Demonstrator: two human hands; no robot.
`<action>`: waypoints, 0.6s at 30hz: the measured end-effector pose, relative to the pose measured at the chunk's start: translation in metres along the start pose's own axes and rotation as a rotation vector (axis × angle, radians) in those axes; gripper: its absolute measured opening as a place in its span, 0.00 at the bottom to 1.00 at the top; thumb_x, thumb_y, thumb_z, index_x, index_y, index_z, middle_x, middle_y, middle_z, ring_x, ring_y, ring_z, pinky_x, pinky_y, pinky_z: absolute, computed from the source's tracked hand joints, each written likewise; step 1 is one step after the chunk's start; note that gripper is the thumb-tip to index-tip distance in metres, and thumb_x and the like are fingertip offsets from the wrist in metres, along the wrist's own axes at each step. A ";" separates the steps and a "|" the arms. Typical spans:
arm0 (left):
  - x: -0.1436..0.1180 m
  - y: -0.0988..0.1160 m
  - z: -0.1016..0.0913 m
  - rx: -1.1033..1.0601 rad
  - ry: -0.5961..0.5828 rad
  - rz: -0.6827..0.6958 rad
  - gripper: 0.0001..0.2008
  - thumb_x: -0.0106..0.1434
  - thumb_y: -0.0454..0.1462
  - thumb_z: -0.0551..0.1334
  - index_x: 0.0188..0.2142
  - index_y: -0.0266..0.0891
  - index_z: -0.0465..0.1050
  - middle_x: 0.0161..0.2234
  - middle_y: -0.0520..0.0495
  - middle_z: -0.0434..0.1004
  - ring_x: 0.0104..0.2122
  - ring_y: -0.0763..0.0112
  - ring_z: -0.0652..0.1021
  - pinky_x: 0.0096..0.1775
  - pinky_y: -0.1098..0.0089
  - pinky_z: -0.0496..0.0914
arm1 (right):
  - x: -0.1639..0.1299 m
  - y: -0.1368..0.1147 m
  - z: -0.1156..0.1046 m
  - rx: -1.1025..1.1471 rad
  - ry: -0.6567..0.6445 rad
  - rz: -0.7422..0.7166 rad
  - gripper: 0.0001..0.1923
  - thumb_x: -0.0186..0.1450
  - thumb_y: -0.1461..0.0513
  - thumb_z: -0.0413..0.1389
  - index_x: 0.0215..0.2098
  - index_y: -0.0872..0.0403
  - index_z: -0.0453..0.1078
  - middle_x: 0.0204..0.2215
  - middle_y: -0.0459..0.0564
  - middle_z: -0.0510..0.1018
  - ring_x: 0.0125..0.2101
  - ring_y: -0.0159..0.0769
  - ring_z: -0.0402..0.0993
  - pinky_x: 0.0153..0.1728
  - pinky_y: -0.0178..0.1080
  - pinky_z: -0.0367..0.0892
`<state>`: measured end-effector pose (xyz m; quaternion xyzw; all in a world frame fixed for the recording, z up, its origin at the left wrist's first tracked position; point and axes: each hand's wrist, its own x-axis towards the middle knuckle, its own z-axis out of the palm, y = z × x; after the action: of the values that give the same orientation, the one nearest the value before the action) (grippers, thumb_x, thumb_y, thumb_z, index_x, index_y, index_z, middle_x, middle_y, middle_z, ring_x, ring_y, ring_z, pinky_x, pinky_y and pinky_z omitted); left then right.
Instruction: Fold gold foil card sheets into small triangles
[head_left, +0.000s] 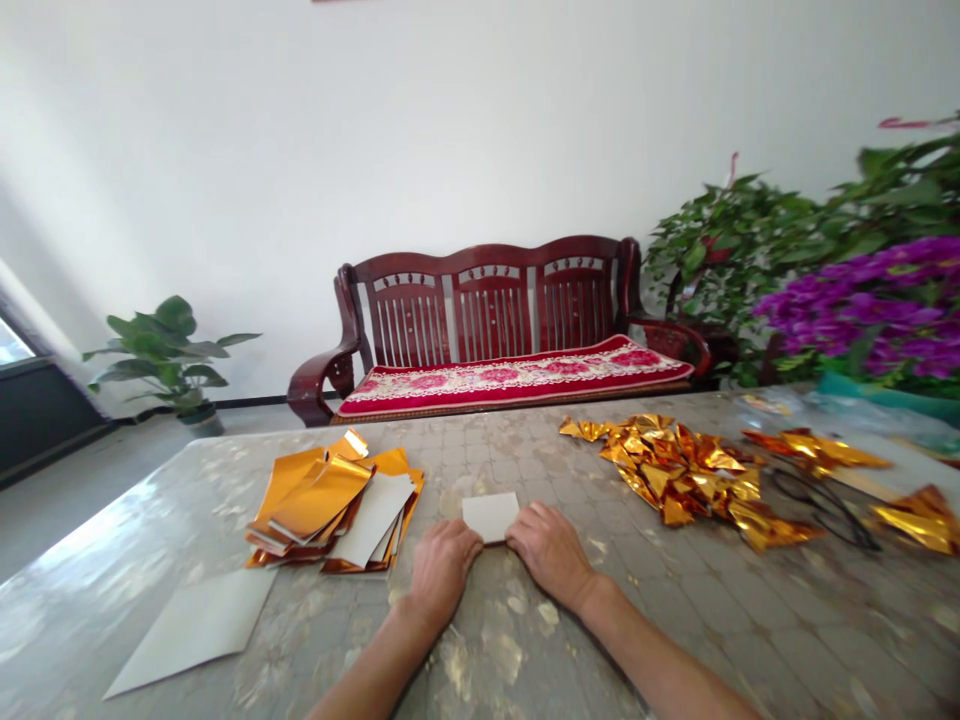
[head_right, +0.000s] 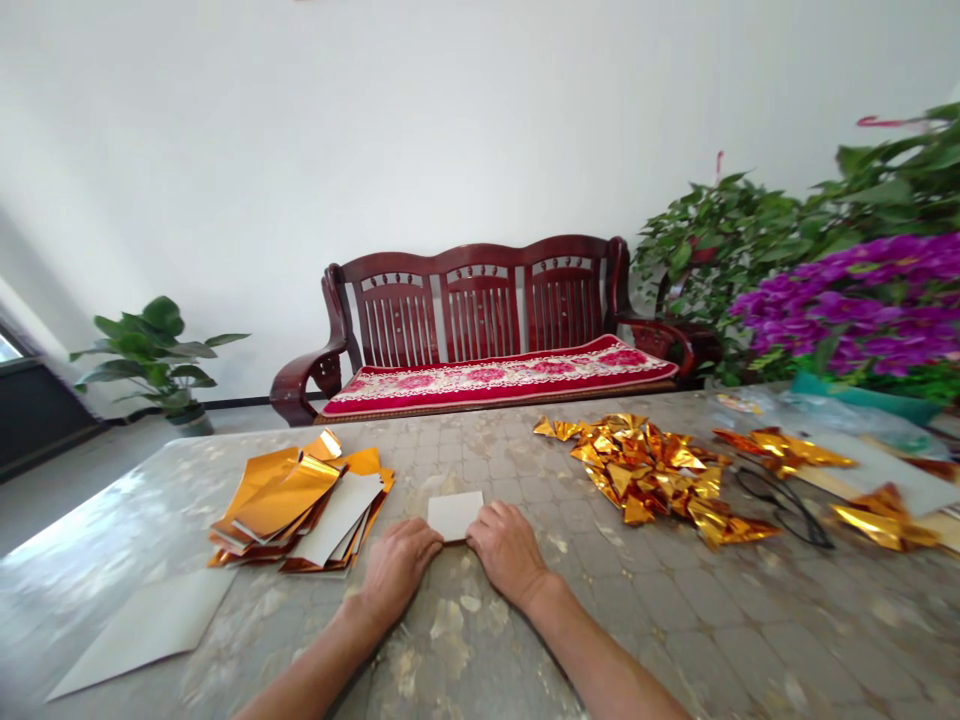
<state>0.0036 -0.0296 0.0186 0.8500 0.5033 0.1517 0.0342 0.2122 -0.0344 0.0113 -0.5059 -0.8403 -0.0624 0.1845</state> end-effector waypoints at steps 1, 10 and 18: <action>0.001 0.000 -0.001 -0.029 0.007 -0.025 0.13 0.71 0.39 0.54 0.35 0.45 0.77 0.36 0.50 0.77 0.39 0.68 0.75 0.41 0.70 0.63 | 0.001 0.000 0.000 0.005 -0.005 0.009 0.09 0.70 0.61 0.54 0.32 0.51 0.74 0.33 0.48 0.76 0.40 0.40 0.66 0.39 0.41 0.56; 0.011 0.001 0.003 -0.054 -0.038 -0.243 0.13 0.70 0.41 0.55 0.33 0.40 0.74 0.34 0.49 0.78 0.38 0.68 0.76 0.39 0.72 0.62 | 0.005 0.004 0.005 0.037 -0.030 0.089 0.07 0.69 0.60 0.55 0.34 0.51 0.72 0.34 0.47 0.76 0.39 0.39 0.67 0.39 0.39 0.57; 0.015 0.002 0.003 -0.005 -0.069 -0.298 0.14 0.70 0.42 0.54 0.35 0.40 0.74 0.36 0.46 0.78 0.41 0.65 0.77 0.40 0.70 0.62 | 0.007 0.007 0.007 0.066 -0.040 0.129 0.06 0.69 0.61 0.54 0.36 0.51 0.72 0.35 0.47 0.76 0.40 0.40 0.67 0.39 0.39 0.57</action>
<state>0.0132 -0.0171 0.0197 0.7706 0.6219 0.1170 0.0759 0.2139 -0.0236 0.0069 -0.5540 -0.8110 -0.0126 0.1877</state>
